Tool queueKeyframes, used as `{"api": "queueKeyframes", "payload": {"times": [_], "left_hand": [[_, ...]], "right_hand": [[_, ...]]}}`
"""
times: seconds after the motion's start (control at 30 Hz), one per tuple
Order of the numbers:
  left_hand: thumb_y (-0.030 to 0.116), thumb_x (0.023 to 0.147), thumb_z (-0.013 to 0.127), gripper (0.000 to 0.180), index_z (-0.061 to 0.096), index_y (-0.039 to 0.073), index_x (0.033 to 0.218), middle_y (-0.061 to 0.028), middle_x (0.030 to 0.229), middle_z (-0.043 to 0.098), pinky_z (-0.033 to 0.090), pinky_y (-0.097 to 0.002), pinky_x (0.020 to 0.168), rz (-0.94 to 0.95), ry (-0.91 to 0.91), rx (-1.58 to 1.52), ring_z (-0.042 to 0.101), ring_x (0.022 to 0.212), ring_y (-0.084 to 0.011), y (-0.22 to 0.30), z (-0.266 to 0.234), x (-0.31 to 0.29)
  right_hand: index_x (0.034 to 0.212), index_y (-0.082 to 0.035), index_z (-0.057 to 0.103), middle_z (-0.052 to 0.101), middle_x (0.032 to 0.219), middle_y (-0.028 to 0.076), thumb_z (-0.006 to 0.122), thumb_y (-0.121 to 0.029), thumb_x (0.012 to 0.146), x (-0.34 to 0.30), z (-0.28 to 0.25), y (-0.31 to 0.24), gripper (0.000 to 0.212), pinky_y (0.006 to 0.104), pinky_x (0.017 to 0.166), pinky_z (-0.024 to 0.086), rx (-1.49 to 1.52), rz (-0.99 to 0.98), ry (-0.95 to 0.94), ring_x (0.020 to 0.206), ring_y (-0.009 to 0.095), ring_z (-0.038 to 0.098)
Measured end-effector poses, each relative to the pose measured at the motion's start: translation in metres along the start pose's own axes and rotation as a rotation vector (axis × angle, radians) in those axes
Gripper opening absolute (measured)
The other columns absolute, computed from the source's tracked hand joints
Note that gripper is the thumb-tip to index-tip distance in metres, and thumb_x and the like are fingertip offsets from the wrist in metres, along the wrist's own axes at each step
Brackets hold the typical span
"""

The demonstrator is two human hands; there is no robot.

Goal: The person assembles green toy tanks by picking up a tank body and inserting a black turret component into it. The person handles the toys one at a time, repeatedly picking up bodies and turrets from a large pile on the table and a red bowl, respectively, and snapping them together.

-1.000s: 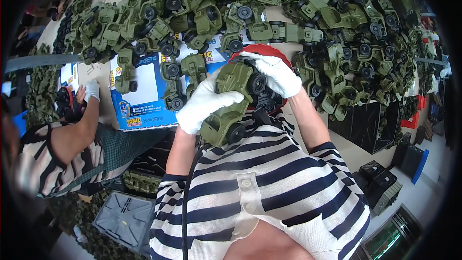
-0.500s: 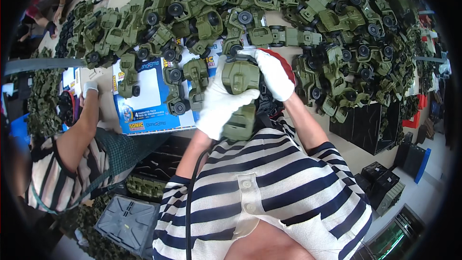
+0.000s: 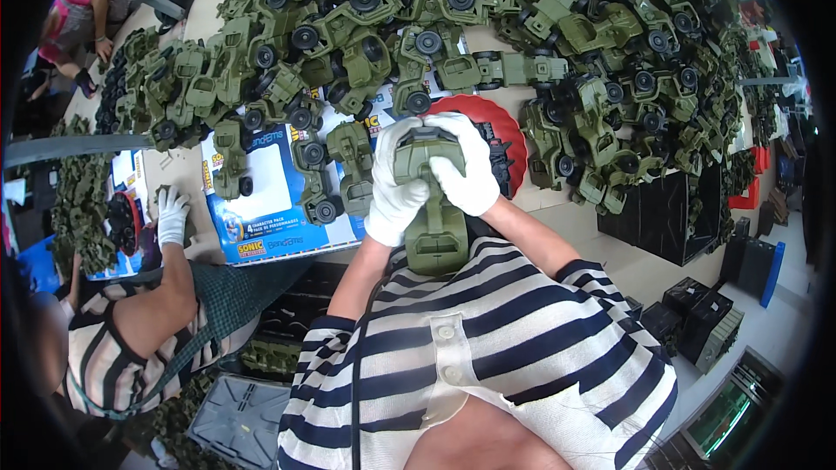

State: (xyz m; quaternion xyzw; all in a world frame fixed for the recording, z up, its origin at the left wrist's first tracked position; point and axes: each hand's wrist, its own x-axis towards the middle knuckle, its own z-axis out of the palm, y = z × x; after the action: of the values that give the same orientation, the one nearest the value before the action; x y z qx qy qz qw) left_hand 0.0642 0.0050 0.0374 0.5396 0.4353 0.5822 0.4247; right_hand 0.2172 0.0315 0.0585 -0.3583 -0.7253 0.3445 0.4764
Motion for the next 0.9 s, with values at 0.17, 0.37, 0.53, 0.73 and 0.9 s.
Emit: {"api": "queueKeyframes", "payload": {"times": [0.17, 0.37, 0.53, 0.73, 0.9], "left_hand": [[0.044, 0.089, 0.063, 0.054, 0.058, -0.003, 0.116, -0.0161, 0.109, 0.061, 0.046, -0.0393, 0.093, 0.083, 0.085, 0.113, 0.060, 0.103, -0.0300, 0.006, 0.002, -0.001], [0.028, 0.097, 0.056, 0.039, 0.056, -0.003, 0.121, -0.0157, 0.114, 0.061, 0.044, -0.0392, 0.097, -0.014, 0.289, 0.236, 0.059, 0.105, -0.0289, 0.009, -0.006, 0.015], [0.039, 0.101, 0.049, 0.051, 0.049, -0.002, 0.131, -0.0199, 0.127, 0.054, 0.042, -0.0417, 0.100, 0.048, 0.171, 0.381, 0.053, 0.116, -0.0325, 0.015, 0.032, 0.054], [0.021, 0.090, 0.071, 0.063, 0.039, -0.002, 0.139, -0.0185, 0.134, 0.043, 0.044, -0.0411, 0.099, -0.080, 0.116, 0.354, 0.049, 0.119, -0.0294, -0.016, 0.008, 0.050], [0.025, 0.094, 0.062, 0.054, 0.043, -0.007, 0.133, -0.0245, 0.127, 0.052, 0.043, -0.0409, 0.101, -0.123, 0.262, 0.858, 0.055, 0.113, -0.0338, -0.046, -0.089, 0.021]], "right_hand": [[0.115, -0.002, 0.060, 0.063, 0.108, 0.017, 0.065, -0.006, 0.080, -0.002, 0.002, 0.001, 0.036, 0.0411, 0.088, 0.049, 0.011, -0.047, 0.019, 0.098, 0.034, 0.062], [0.146, -0.004, 0.035, 0.053, 0.134, 0.016, 0.067, -0.023, 0.090, -0.005, -0.002, -0.004, 0.068, 0.0391, 0.105, 0.041, 0.248, 0.568, -0.106, 0.124, 0.028, 0.052], [0.151, -0.002, 0.032, 0.040, 0.150, 0.013, 0.078, -0.026, 0.084, -0.033, -0.052, -0.015, 0.084, 0.0360, 0.116, 0.027, 0.495, 0.706, -0.254, 0.140, 0.021, 0.035], [0.146, -0.001, 0.039, 0.056, 0.133, 0.010, 0.070, -0.013, 0.086, -0.056, -0.148, -0.021, 0.069, 0.0319, 0.101, 0.046, 0.783, 0.611, 0.582, 0.119, 0.018, 0.056], [0.127, -0.005, 0.057, 0.066, 0.114, 0.008, 0.065, -0.017, 0.090, -0.045, -0.299, -0.017, 0.040, 0.0316, 0.086, 0.055, 0.808, 0.275, 1.015, 0.097, 0.016, 0.066]]}}
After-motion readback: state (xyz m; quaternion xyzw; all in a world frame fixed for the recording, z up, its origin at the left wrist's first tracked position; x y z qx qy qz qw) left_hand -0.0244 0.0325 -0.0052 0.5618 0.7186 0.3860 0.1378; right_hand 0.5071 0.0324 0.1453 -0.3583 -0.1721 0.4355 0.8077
